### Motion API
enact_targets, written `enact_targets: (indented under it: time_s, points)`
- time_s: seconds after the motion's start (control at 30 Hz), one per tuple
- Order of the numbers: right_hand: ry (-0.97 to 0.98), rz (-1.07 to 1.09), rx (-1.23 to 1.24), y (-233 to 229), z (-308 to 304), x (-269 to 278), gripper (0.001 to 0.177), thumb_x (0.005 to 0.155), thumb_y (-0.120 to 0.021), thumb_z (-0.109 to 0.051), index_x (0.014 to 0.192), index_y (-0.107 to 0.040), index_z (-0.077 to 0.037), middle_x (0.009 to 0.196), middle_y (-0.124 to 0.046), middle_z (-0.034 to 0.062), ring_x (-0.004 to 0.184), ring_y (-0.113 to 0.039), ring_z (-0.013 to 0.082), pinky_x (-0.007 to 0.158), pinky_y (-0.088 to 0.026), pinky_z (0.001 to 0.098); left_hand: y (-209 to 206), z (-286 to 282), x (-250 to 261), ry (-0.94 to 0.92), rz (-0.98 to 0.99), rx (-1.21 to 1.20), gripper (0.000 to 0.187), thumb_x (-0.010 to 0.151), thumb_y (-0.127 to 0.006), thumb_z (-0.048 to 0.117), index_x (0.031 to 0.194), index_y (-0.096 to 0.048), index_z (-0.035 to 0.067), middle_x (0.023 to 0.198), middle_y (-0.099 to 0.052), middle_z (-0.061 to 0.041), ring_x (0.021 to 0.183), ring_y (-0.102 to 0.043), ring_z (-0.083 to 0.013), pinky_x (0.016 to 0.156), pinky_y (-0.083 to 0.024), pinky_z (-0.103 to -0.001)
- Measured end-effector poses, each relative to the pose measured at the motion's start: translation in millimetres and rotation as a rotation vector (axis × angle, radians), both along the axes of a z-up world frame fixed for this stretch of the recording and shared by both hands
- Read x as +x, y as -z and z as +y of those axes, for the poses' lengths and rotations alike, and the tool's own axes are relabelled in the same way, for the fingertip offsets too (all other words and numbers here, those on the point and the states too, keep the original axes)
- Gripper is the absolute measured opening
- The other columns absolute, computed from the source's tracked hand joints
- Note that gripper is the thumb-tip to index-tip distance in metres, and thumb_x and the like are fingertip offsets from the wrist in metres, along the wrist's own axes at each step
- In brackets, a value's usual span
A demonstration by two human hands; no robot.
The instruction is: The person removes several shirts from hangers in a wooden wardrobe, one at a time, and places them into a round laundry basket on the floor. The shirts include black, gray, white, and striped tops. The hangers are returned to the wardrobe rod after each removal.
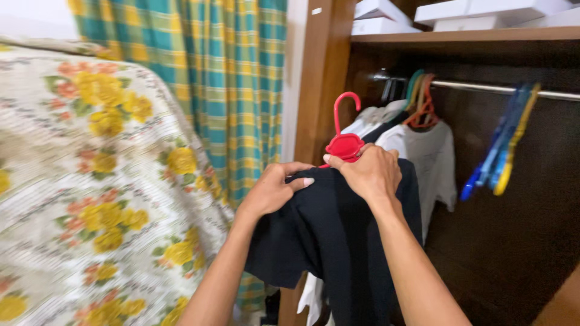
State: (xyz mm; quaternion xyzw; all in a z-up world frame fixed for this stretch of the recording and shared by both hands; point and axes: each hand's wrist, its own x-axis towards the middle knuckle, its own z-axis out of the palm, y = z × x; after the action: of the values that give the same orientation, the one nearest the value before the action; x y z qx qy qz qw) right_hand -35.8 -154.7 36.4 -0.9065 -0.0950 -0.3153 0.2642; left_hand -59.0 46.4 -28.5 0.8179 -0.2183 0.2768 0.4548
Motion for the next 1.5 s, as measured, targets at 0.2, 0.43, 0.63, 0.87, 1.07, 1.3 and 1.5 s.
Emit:
enact_targets:
  time_s: [0.2, 0.43, 0.63, 0.87, 1.07, 1.3, 1.5]
  points:
    - [-0.209, 0.075, -0.029, 24, 47, -51, 0.064, 0.066, -0.084, -0.063, 0.098, -0.080, -0.007, 0.097, -0.077, 0.0166, 0.109, -0.063, 0.0390, 0.086, -0.055, 0.0523, 33, 49, -75, -0.005, 0.083, -0.049, 0.040, 0.089, -0.076, 0.020, 0.125, -0.071, 0.005, 0.116, -0.077, -0.012, 0.111, -0.072, -0.0210, 0.097, -0.055, -0.036]
    - [-0.519, 0.216, -0.038, 62, 90, -84, 0.060, 0.064, -0.087, -0.055, 0.098, -0.079, -0.007, 0.097, -0.077, 0.0189, 0.096, -0.074, 0.0334, 0.087, -0.057, 0.0450, 48, 90, -184, -0.153, 0.386, 0.044, 0.051, 0.086, -0.079, 0.033, 0.128, -0.072, 0.005, 0.107, -0.079, -0.012, 0.102, -0.073, -0.0219, 0.085, -0.059, -0.039]
    - [-1.033, 0.330, 0.107, 91, 119, -86, 0.041, 0.071, -0.085, -0.024, 0.103, -0.078, 0.000, 0.100, -0.080, 0.0132, 0.095, -0.075, 0.0226, 0.084, -0.058, 0.0355, 53, 109, -229, -0.032, 0.530, -0.120, 0.047, 0.092, -0.070, 0.033, 0.134, -0.068, 0.011, 0.107, -0.078, -0.010, 0.091, -0.077, -0.0196, 0.074, -0.065, -0.035]
    - [-1.448, 0.596, 0.157, 110, 143, -91, 0.064, 0.076, -0.077, -0.007, 0.136, -0.057, -0.002, 0.125, -0.071, 0.0076, 0.112, -0.070, 0.0163, 0.101, -0.055, 0.0323, 74, 136, -217, -0.414, 0.046, 0.024, 0.049, 0.087, -0.071, 0.013, 0.135, -0.063, 0.008, 0.130, -0.070, -0.013, 0.122, -0.067, -0.0275, 0.100, -0.055, -0.043]
    - [-1.451, 0.639, 0.035, 133, 156, -98, 0.052, 0.082, -0.079, -0.007, 0.130, -0.064, 0.004, 0.124, -0.072, 0.0109, 0.115, -0.066, 0.0174, 0.104, -0.050, 0.0324, 96, 145, -215, -0.574, -0.024, 0.273, 0.055, 0.079, -0.075, 0.009, 0.133, -0.063, 0.008, 0.143, -0.052, -0.021, 0.139, -0.040, -0.0456, 0.112, -0.028, -0.061]
    - [-1.371, 0.704, -0.112, 175, 160, -123, 0.053, 0.087, -0.075, -0.014, 0.137, -0.066, 0.000, 0.127, -0.074, 0.0087, 0.118, -0.065, 0.0178, 0.104, -0.049, 0.0323, 170, 166, -225, -0.701, 0.146, 0.254, 0.028, 0.086, -0.071, 0.012, 0.113, -0.077, 0.013, 0.113, -0.071, -0.021, 0.111, -0.064, -0.0399, 0.097, -0.045, -0.054]
    - [-1.544, 0.674, -0.263, 181, 159, -165, 0.094, 0.071, -0.084, -0.021, 0.156, -0.044, -0.011, 0.138, -0.064, 0.0038, 0.120, -0.058, 0.0154, 0.096, -0.051, 0.0379, 228, 172, -218, -0.338, 0.184, -0.077, 0.022, 0.083, -0.074, 0.005, 0.104, -0.078, 0.007, 0.099, -0.078, -0.015, 0.095, -0.073, -0.0249, 0.088, -0.056, -0.038]
